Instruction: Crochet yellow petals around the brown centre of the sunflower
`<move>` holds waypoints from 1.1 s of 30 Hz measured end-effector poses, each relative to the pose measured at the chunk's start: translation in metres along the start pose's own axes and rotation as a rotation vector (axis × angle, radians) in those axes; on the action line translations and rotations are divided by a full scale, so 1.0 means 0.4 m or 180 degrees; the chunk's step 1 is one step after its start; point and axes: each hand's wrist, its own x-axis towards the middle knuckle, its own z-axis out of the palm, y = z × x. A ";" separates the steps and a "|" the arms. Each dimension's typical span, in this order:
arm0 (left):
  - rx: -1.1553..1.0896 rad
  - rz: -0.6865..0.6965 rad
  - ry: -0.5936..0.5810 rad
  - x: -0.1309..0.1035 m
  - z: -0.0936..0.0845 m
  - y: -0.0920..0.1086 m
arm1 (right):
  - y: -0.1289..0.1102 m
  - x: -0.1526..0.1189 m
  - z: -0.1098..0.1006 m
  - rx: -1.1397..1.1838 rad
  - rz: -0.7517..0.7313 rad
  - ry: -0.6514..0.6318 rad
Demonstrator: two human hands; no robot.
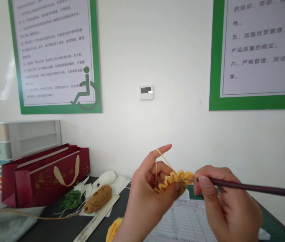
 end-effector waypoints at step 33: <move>-0.1535 -0.0743 -0.0947 0.040 -0.035 -0.036 | 0.069 0.005 0.033 0.3254 0.1394 -0.0592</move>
